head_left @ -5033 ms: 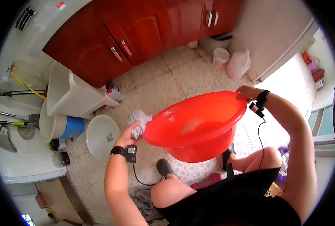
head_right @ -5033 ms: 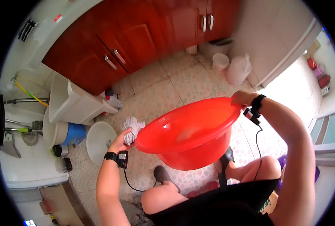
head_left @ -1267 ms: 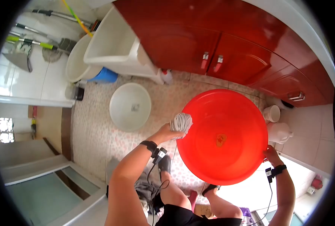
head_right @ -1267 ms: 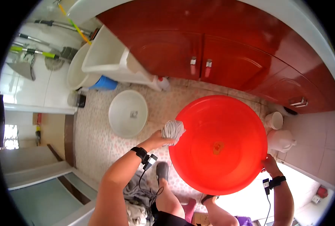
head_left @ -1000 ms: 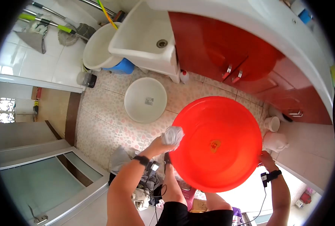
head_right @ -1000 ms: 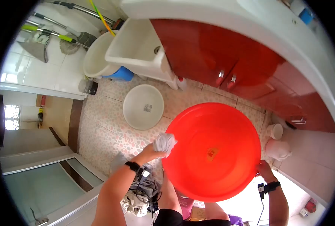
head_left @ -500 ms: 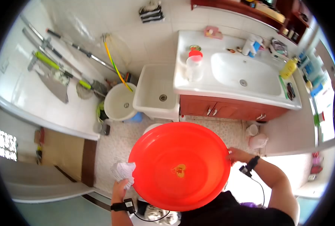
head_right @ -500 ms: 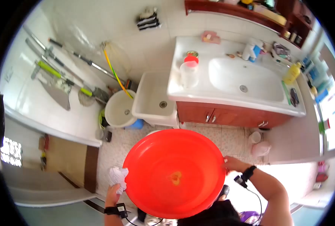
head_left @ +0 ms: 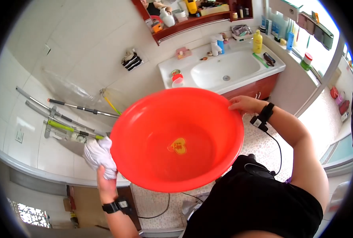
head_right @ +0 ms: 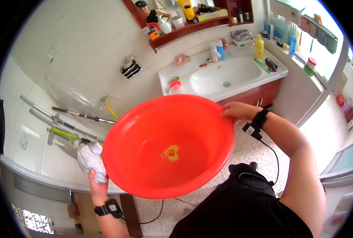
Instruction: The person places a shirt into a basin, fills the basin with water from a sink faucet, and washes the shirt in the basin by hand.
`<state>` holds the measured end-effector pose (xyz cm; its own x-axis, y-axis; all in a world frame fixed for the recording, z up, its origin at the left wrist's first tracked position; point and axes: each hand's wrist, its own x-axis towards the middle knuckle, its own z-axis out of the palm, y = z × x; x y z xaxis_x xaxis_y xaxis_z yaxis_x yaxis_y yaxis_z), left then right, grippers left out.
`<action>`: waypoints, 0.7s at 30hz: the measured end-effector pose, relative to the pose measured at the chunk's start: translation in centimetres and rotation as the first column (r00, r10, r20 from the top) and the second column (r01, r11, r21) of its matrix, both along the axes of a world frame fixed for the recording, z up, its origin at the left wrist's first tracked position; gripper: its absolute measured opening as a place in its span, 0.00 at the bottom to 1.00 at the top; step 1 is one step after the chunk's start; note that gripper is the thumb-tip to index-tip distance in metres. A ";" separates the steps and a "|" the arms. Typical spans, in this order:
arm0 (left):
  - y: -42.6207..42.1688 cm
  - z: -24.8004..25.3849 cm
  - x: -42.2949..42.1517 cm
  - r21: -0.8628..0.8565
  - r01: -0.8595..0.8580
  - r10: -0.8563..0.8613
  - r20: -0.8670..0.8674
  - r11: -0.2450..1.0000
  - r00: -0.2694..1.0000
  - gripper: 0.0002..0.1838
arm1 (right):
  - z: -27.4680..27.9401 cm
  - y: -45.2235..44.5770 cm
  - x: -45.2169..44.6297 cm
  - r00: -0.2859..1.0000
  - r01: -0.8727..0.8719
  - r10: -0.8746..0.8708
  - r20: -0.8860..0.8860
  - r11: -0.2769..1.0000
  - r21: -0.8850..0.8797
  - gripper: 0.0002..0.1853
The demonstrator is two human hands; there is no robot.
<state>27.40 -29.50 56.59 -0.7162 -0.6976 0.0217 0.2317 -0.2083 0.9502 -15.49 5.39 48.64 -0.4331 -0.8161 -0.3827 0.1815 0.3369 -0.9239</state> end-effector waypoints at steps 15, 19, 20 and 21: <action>6.0 3.0 -36.6 0.100 0.343 -0.347 0.021 0.934 0.938 0.20 | 0.3 10.9 -23.6 0.869 0.494 -0.495 0.020 0.865 -0.089 0.13; 6.9 0.3 -45.1 0.172 0.281 -0.301 0.099 0.944 0.949 0.20 | -7.4 12.1 -36.8 0.754 0.125 -0.175 -0.633 0.985 -0.123 0.07; 6.9 -0.5 -46.9 0.192 0.252 -0.275 0.107 0.949 0.955 0.20 | -7.7 12.4 -39.2 0.358 -0.153 0.012 -0.934 0.987 -0.046 0.08; 7.1 -1.0 -48.5 0.217 0.242 -0.275 0.140 0.946 0.951 0.20 | -8.8 12.0 -41.5 0.610 -0.025 -0.044 -0.791 0.997 -0.075 0.08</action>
<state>-21.08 -22.36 55.61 -0.8541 -0.4662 -0.2306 -0.0124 -0.4250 0.9051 -57.00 17.43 39.82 -0.5465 -0.8196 0.1719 -0.6296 0.2669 -0.7296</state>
